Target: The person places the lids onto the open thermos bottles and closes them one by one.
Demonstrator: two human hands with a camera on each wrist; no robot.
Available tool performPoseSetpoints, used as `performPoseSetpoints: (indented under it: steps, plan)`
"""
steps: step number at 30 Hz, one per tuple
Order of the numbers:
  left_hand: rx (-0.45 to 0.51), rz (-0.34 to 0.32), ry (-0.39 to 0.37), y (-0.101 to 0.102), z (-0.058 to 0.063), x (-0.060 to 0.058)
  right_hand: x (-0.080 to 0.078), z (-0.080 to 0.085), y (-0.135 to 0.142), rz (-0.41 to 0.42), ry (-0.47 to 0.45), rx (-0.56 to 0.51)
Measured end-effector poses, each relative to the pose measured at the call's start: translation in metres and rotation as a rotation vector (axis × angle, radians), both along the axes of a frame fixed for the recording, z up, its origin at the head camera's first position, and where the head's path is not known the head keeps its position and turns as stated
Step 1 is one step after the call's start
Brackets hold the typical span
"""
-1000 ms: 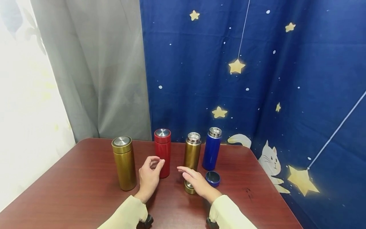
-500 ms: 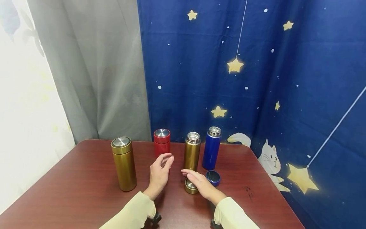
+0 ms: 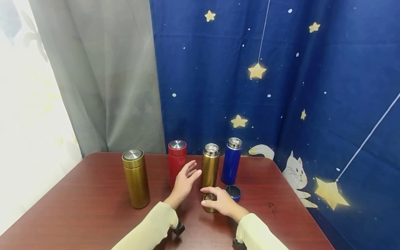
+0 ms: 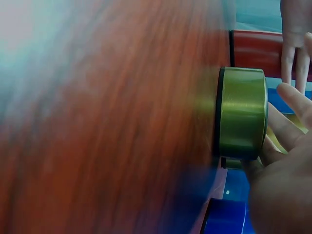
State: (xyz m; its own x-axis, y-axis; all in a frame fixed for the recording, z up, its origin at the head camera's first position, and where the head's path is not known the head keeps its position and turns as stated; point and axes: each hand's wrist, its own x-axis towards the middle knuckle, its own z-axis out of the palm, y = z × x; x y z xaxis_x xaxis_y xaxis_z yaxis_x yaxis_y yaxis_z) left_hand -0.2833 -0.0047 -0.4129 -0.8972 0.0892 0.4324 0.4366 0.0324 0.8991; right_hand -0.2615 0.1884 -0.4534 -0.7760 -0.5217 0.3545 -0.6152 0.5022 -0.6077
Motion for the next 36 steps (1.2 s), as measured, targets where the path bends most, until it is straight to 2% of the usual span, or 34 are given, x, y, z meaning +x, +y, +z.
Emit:
performPoseSetpoints:
  steps: [2, 7, 15, 21, 30, 36]
  plan:
    - [-0.01, -0.012, -0.013, 0.003, -0.008, -0.009, -0.002, -0.002, 0.002, 0.007, -0.004, 0.022]
    - [-0.036, -0.024, -0.037, 0.01, -0.016, -0.02, -0.005, -0.006, 0.008, 0.047, -0.033, 0.055]
    - [-0.117, -0.014, -0.061, 0.025, -0.016, -0.031, -0.009, -0.009, 0.015, 0.085, -0.049, 0.104]
    - [-0.17, 0.026, -0.054, 0.033, -0.018, -0.033, -0.007, -0.005, 0.018, 0.115, -0.018, 0.147]
    - [-0.158, 0.109, -0.024, 0.036, -0.025, -0.036, -0.006, -0.006, 0.018, 0.114, -0.025, 0.134]
    - [-0.174, 0.101, -0.012, 0.037, -0.026, -0.034, -0.005, -0.005, 0.025, 0.065, -0.019, 0.151]
